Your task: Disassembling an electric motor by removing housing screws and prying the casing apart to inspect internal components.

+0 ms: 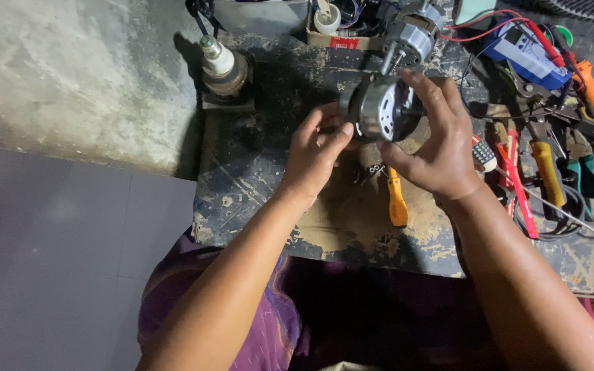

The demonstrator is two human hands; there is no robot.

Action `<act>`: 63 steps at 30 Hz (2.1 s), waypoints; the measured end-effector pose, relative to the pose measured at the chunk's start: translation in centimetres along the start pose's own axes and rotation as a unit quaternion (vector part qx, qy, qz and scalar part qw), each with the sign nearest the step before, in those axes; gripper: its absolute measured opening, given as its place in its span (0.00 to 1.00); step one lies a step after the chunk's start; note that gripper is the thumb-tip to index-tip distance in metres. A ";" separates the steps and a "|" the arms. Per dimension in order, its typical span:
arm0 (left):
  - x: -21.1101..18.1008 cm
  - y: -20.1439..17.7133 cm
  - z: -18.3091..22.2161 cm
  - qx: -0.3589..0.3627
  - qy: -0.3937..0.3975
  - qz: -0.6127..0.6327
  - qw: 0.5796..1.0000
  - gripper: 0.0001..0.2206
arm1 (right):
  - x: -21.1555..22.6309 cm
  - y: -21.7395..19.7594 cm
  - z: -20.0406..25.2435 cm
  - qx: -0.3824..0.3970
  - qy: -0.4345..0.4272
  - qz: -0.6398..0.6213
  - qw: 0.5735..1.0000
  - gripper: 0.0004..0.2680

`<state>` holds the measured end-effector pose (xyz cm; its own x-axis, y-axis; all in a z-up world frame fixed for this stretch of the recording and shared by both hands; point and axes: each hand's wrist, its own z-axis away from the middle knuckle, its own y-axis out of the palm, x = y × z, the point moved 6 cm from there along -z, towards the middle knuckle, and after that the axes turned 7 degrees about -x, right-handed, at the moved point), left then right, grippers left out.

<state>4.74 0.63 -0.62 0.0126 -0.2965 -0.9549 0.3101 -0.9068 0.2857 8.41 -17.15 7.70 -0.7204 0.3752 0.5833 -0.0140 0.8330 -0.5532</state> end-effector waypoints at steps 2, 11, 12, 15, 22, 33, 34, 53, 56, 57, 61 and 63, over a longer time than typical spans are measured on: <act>-1.6 0.3 0.6 0.006 -0.013 0.005 1.000 0.21 | 0.2 0.1 0.0 -0.002 -0.019 -0.018 1.000 0.29; -2.6 1.1 1.2 0.041 0.016 -0.044 0.998 0.24 | 1.6 -1.8 0.3 -0.014 -0.020 0.029 0.999 0.29; -2.7 1.1 1.1 0.041 0.041 -0.066 0.996 0.24 | 1.5 -1.8 0.3 -0.016 -0.023 0.025 0.999 0.29; -4.1 2.0 1.4 0.069 0.049 -0.042 0.996 0.26 | 0.7 -2.3 0.2 -0.023 -0.030 -0.020 0.999 0.29; -4.0 3.6 1.5 0.087 -0.020 -0.012 0.996 0.19 | 0.8 -3.8 -0.4 -0.020 -0.011 -0.030 0.999 0.29; -0.9 2.3 -0.3 0.016 -0.055 -0.070 0.996 0.26 | 0.0 -1.7 0.4 0.033 0.022 0.011 0.999 0.30; -0.6 2.0 -0.4 0.017 -0.054 -0.071 0.996 0.26 | -0.2 -1.8 0.5 0.031 0.022 0.011 0.999 0.30; 0.2 3.3 -0.3 0.023 0.134 -0.344 0.929 0.48 | -1.6 -2.1 1.1 0.006 0.074 -0.012 0.997 0.33; 0.8 3.0 -0.9 0.015 0.126 -0.356 0.926 0.48 | -1.2 -2.1 0.9 0.007 0.102 -0.024 0.994 0.33; 1.0 2.8 -1.1 0.017 0.123 -0.362 0.924 0.48 | -0.9 -2.2 0.8 0.005 0.118 -0.031 0.993 0.33; 0.3 3.2 -0.7 0.029 0.120 -0.358 0.925 0.46 | -1.2 -2.2 0.8 0.001 0.075 -0.005 0.997 0.32; 0.1 3.4 -0.9 0.036 0.130 -0.357 0.924 0.47 | -2.0 -2.0 1.0 -0.015 0.096 -0.043 0.994 0.33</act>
<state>6.65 -2.22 0.14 0.0592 0.4586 -0.8867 0.2635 -0.8639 -0.4292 9.16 -19.91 7.05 -0.5714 0.3704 0.7323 -0.0475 0.8759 -0.4801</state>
